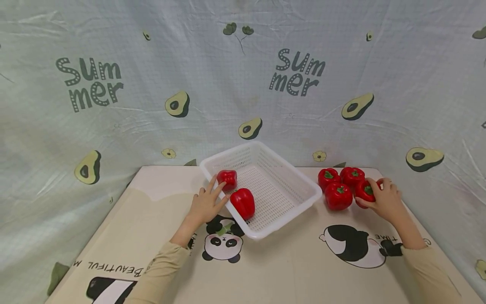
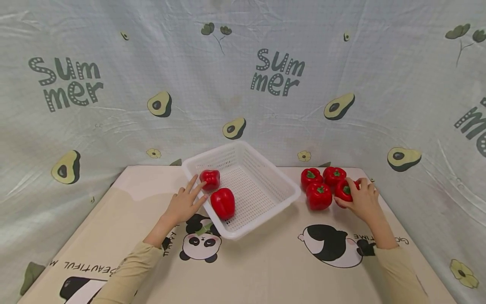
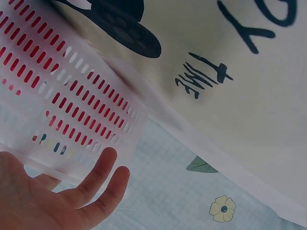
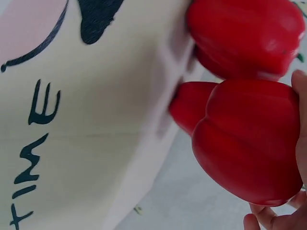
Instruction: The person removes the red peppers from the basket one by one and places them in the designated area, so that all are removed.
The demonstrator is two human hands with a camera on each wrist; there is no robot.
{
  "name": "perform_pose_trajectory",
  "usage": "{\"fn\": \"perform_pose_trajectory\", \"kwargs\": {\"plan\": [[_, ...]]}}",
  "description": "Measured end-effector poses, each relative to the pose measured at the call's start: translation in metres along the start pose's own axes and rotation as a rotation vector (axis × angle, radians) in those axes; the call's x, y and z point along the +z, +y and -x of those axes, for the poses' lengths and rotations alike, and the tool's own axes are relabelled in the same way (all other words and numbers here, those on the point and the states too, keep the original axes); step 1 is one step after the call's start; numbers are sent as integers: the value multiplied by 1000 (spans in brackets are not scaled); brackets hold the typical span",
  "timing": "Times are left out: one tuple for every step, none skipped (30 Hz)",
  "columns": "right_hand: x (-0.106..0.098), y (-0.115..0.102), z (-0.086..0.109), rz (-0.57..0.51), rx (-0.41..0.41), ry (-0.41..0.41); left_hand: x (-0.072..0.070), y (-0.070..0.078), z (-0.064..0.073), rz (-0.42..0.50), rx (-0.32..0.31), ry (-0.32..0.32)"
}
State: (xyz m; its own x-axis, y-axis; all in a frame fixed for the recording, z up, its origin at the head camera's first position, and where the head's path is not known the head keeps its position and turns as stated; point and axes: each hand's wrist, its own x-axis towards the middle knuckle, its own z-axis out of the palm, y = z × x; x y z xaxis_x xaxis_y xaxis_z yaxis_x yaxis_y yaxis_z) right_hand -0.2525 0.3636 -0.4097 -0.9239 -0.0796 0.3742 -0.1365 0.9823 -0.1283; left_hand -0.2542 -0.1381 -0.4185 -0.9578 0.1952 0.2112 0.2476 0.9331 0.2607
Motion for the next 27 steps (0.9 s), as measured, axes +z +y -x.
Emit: {"fn": "perform_pose_trajectory", "kwargs": {"plan": [[2,2,0,-2,-4,-3,0,0,0,1,0,-1],[3,3,-1,-2,-8,-7,0,0,0,1,0,-1],[5,5,-1,-1,-10,-15,0,0,0,3,1,0],[6,6,-1,-1,-11,-23,0,0,0,5,3,1],[7,8,-1,-2,-13,-31,0,0,0,6,4,3],[9,9,-2,-7,-14,-41,0,0,0,8,5,5],[10,10,-2,-12,-16,-51,0,0,0,10,7,6],[11,11,-3,-12,-18,-59,0,0,-1,12,7,8],[11,11,-3,-15,-20,-67,0,0,-1,12,8,10],[12,12,-4,-21,-23,-73,0,0,-1,13,8,9],[12,13,-4,-25,-25,-81,0,0,-1,12,8,9],[13,13,-5,-29,-26,-88,0,0,-1,12,8,10],[13,14,-5,-31,-25,-97,0,0,-1,11,7,9],[14,14,-6,-34,-22,-108,0,0,-1,9,6,10],[14,14,-7,-39,-17,-121,0,0,-1,9,7,11],[14,14,-8,-42,-11,-136,0,0,-1,8,8,12],[15,14,-8,-43,-4,-151,0,-1,-2,6,8,14],[16,14,-9,-45,2,-165,0,-1,-2,5,8,15],[16,14,-9,-46,7,-178,0,-1,-2,5,9,16],[17,14,-10,-48,9,-188,0,-1,-2,5,9,17],[17,14,-10,-49,11,-196,0,-1,-2,5,10,18],[18,14,-11,-52,12,-203,0,-1,-2,5,9,19],[19,14,-11,-56,13,-209,0,-1,-2,7,9,18],[19,14,-10,-60,15,-215,0,-1,-1,8,9,17],[20,13,-10,-65,16,-219,0,-1,-1,7,9,14],[20,13,-10,-71,18,-224,0,-1,-1,5,8,10],[21,13,-9,-75,20,-226,0,-1,-1,4,8,7]]}}
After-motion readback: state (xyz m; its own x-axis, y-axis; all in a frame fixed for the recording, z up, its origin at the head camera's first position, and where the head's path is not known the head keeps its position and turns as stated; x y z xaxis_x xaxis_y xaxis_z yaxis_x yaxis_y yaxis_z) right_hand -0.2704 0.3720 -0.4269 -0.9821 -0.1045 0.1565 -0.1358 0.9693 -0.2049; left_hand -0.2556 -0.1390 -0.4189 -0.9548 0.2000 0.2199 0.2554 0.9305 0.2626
